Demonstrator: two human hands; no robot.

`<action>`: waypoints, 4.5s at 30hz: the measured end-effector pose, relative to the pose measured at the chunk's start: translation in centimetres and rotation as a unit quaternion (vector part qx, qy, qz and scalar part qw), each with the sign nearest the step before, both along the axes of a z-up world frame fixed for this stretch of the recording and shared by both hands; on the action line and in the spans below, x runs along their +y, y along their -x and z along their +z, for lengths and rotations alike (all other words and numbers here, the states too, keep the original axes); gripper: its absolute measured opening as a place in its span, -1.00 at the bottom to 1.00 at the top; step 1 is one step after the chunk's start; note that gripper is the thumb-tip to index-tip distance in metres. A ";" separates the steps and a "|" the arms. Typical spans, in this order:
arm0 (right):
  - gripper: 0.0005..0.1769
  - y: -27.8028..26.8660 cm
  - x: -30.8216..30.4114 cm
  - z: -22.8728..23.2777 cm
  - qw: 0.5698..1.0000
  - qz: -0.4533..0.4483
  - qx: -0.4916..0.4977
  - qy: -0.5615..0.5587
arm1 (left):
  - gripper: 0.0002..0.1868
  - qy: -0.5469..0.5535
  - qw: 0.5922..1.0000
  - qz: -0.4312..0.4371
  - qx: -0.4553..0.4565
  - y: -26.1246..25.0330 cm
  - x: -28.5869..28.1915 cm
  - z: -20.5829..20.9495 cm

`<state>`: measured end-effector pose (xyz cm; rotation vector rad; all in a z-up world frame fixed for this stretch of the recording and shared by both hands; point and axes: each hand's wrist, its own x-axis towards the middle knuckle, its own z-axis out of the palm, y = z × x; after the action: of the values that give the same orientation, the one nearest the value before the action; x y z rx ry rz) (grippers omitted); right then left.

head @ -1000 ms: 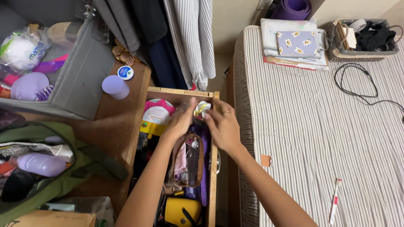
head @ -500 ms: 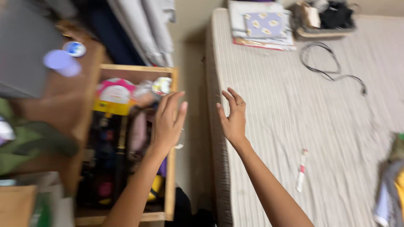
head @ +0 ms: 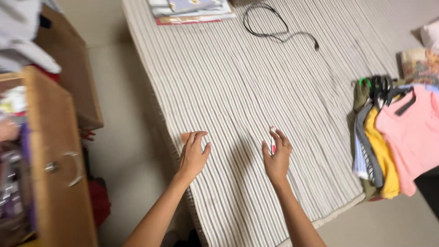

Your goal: Organizing and packing toiletries and personal accessories into a storage bin and a travel pouch.

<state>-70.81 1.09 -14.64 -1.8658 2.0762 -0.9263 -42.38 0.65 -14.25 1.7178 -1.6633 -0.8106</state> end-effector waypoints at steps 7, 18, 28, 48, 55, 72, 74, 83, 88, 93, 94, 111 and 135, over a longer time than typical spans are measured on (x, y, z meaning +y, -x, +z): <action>-0.48 2.8 1.1 -8.8 0.997 -0.034 -0.055 -0.050 | -0.53 0.028 0.996 0.046 -0.078 -0.3 -2.2 -8.1; -0.51 2.6 0.5 -16.4 0.982 -0.109 0.132 -0.081 | -0.51 0.125 0.990 0.065 -0.017 -3.3 -1.9 -14.1; -0.70 -7.6 2.4 -6.6 0.975 0.090 -0.172 -0.111 | -0.42 0.069 0.996 0.027 0.040 -2.5 1.4 -7.6; -0.67 -30.3 4.5 29.2 0.798 0.554 -0.237 -0.015 | -0.77 0.177 0.961 0.177 0.117 -19.1 14.1 29.8; -0.43 -38.4 11.2 34.9 0.726 0.652 -0.202 -0.084 | -0.85 0.230 0.953 0.188 -0.064 -27.2 22.9 28.3; -0.79 -46.3 12.2 27.9 0.723 0.614 -0.227 -0.221 | -0.79 0.162 0.946 0.281 0.030 -31.1 28.6 21.6; -0.79 -47.1 12.0 28.7 0.731 0.606 -0.212 -0.231 | -0.78 0.156 0.947 0.279 0.034 -31.5 28.4 22.2; -0.80 -51.4 7.9 28.2 0.711 0.614 -0.213 -0.268 | -0.76 0.133 0.941 0.310 0.036 -34.7 25.0 21.6; -0.75 -53.9 3.0 28.9 0.688 0.660 -0.173 -0.246 | -0.76 0.153 0.917 0.362 0.068 -35.7 21.4 22.4; -0.79 -56.5 -2.4 29.8 0.646 0.687 -0.201 -0.265 | -0.68 0.124 0.908 0.397 0.057 -36.1 18.7 23.3; -0.79 -57.0 -3.2 29.6 0.640 0.693 -0.195 -0.269 | -0.68 0.124 0.904 0.406 0.059 -35.9 18.5 23.1; -0.54 -63.8 -3.4 23.5 0.473 0.742 -0.178 -0.439 | -0.76 0.017 0.824 0.558 0.095 -33.1 21.6 20.9; -0.70 -65.9 -13.3 25.2 0.678 0.704 0.092 -0.190 | -0.61 0.062 0.903 0.419 -0.068 -40.7 6.0 16.3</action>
<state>-4.88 -12.23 10.58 -2.4232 0.2601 0.1290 -1.67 6.70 2.04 2.1514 -0.8464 -0.1670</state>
